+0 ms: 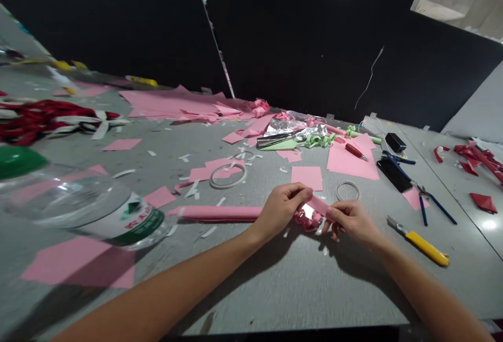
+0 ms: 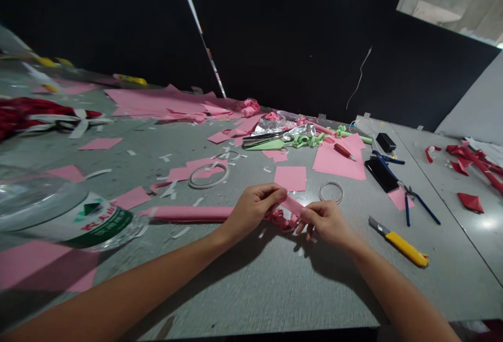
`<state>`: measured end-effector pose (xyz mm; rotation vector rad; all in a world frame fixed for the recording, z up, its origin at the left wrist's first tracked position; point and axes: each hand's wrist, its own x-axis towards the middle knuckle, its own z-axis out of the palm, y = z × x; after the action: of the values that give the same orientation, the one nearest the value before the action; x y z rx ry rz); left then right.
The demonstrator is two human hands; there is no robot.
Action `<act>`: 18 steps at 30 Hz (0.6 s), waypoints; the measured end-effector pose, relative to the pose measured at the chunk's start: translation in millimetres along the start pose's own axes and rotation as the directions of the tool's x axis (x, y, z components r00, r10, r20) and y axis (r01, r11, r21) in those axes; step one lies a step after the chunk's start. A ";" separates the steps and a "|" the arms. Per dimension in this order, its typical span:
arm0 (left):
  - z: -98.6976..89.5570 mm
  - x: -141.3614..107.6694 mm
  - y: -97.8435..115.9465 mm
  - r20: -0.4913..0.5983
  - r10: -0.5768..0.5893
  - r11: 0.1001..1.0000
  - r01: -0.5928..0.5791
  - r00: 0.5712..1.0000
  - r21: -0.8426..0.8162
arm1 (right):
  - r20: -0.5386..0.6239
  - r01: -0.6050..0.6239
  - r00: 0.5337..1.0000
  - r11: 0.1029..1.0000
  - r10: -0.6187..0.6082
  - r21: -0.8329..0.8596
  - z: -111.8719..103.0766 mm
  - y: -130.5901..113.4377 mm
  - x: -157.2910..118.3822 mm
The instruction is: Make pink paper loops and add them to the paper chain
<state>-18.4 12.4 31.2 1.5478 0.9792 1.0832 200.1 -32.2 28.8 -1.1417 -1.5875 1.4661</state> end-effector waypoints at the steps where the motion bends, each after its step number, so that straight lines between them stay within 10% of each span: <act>1: -0.3 0.7 0.1 0.000 0.005 1.000 -0.005 1.000 0.005 | 0.015 0.008 1.000 1.000 -0.008 -0.010 -0.4 -0.7 -0.1; 18: 0.4 -4.3 -5.4 0.044 -0.109 0.993 0.110 0.993 -0.037 | 0.019 0.001 1.000 0.995 -0.003 0.102 -5.5 14.5 8.9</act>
<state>-19.6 9.3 25.1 1.4621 0.9969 0.9842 203.9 -22.1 14.5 -1.0706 -1.5081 1.5431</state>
